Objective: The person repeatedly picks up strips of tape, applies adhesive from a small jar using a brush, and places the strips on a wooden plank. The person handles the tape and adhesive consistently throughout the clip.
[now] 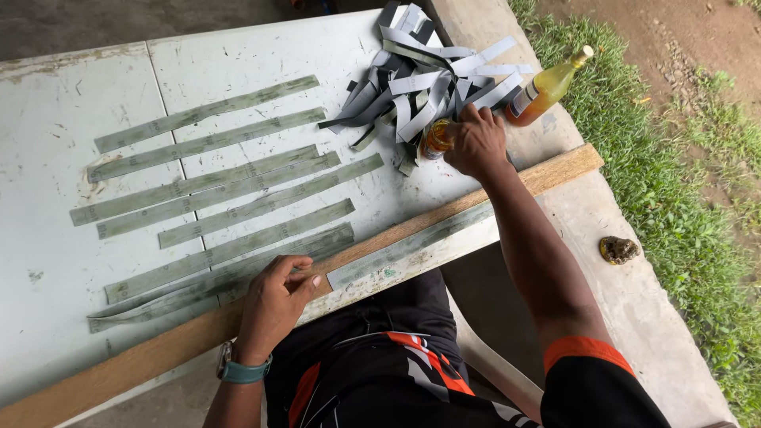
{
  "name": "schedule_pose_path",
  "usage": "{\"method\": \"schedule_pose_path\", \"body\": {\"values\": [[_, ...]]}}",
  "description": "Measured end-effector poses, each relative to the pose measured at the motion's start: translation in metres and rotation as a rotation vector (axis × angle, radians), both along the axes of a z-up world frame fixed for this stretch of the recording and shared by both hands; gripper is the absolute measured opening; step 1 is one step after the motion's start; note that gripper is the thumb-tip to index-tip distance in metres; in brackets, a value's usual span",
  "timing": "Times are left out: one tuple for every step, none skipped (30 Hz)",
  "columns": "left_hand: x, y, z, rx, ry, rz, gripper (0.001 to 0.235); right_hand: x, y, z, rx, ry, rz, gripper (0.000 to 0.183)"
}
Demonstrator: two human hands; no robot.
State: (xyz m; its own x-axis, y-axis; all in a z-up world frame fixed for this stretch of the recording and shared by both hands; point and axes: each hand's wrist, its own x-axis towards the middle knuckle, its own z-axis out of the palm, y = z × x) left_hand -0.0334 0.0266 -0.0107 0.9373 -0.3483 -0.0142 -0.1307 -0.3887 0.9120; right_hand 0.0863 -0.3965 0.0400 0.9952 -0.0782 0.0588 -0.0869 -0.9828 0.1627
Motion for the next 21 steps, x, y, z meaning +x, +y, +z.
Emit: {"method": "schedule_pose_path", "body": {"values": [[0.001,0.000,-0.001,-0.005,0.005,0.003,0.033,0.003,0.000,0.001,0.030,0.008,-0.002,0.030],[0.001,0.000,-0.001,-0.009,0.011,0.011,0.033,0.006,0.000,0.003,0.061,0.017,0.001,0.029],[0.002,0.000,-0.001,-0.015,0.019,0.014,0.032,0.007,0.001,0.007,0.075,-0.026,0.021,0.026],[0.002,0.000,-0.001,-0.024,0.030,0.015,0.032,0.000,0.000,0.011,0.087,-0.066,0.039,0.023],[0.002,-0.001,-0.001,-0.033,0.042,0.015,0.031,-0.009,0.000,0.016,0.098,-0.105,0.056,0.020],[0.001,0.000,-0.001,-0.048,0.049,0.015,0.031,-0.027,0.001,0.018,0.279,-0.189,0.080,0.023],[0.002,0.001,-0.001,-0.063,0.057,0.015,0.031,-0.053,0.001,0.023,0.460,-0.273,0.101,0.025],[0.002,0.000,-0.002,-0.083,0.061,0.024,0.031,-0.077,0.004,0.028,0.678,-0.215,0.083,0.044],[0.001,0.001,-0.002,-0.073,0.054,0.028,0.030,-0.103,0.010,0.033,0.895,-0.154,0.062,0.064],[0.003,0.001,-0.003,-0.063,0.043,0.031,0.030,-0.129,0.018,0.036,1.133,0.014,-0.019,0.078],[0.004,0.000,-0.004,-0.053,0.033,0.034,0.029,-0.150,0.028,0.038,1.363,0.190,-0.105,0.092],[0.004,0.001,-0.005,-0.062,0.037,0.035,0.028,-0.164,0.041,0.037,1.344,0.270,-0.175,0.094],[0.004,0.002,-0.006,-0.071,0.041,0.036,0.027,-0.175,0.056,0.034,1.322,0.351,-0.244,0.097],[0.006,0.003,-0.007,-0.079,0.044,0.036,0.027,-0.183,0.072,0.032,1.300,0.431,-0.310,0.099],[0.007,0.003,-0.007,-0.090,0.033,0.028,0.027,-0.188,0.088,0.030,1.243,0.438,-0.260,0.100],[0.007,0.004,-0.008,-0.104,0.021,0.028,0.027,-0.191,0.103,0.029,1.183,0.447,-0.203,0.101],[0.007,0.004,-0.009,-0.118,0.008,0.027,0.027,-0.193,0.118,0.028,1.122,0.456,-0.145,0.102],[0.007,0.004,-0.010,-0.154,0.002,0.026,0.026,-0.193,0.133,0.028,1.067,0.489,-0.110,0.102],[0.007,0.004,-0.010,-0.191,-0.004,0.025,0.026,-0.194,0.148,0.027,1.011,0.520,-0.075,0.102],[0.005,0.005,-0.011,-0.228,-0.010,0.030,0.026,-0.195,0.163,0.026,0.951,0.554,-0.034,0.101],[0.002,0.007,-0.012,-0.225,-0.006,0.032,0.026,-0.197,0.178,0.025,0.925,0.534,0.041,0.101]]}}
